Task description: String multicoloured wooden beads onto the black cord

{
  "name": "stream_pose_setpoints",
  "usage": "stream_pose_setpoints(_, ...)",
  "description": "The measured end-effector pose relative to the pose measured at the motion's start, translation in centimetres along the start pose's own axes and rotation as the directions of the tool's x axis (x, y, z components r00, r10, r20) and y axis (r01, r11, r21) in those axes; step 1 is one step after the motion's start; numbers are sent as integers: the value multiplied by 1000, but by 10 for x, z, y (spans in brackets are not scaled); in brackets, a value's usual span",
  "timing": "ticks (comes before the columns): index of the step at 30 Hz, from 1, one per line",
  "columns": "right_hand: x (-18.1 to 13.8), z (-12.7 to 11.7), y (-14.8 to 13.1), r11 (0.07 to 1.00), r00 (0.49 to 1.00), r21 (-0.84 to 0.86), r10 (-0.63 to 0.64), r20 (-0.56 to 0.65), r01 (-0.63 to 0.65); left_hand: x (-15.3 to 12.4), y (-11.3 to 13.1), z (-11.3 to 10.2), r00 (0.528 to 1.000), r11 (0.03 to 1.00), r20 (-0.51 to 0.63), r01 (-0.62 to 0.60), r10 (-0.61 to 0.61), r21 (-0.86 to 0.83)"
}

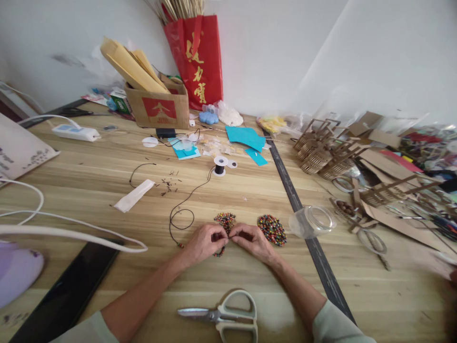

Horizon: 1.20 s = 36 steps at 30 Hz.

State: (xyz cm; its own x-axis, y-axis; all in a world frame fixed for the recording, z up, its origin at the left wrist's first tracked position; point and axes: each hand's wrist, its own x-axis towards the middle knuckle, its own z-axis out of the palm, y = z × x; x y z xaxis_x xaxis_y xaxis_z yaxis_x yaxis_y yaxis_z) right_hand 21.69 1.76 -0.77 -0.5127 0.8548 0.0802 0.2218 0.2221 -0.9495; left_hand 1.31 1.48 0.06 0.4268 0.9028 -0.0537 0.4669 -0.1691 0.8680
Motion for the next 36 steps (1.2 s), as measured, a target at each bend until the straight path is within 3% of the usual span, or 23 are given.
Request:
stream_pose_setpoints(11,-1,1,2,998,999,-57,35,8,-34,1,2,0,1000,999,1,-24,24,21)
stream_pose_setpoints(20,1,1,0,995,997,-65,-80,7,80,1,-5,2,998,998,8,-59,59,24)
stream_pose_setpoints(29,-1,2,0,997,999,-65,-51,-5,51,1,-3,2,999,999,6,-45,45,27)
stream_pose_setpoints(36,0,1,-4,993,995,-63,-103,12,103,1,-3,1,998,998,20,-62,61,29)
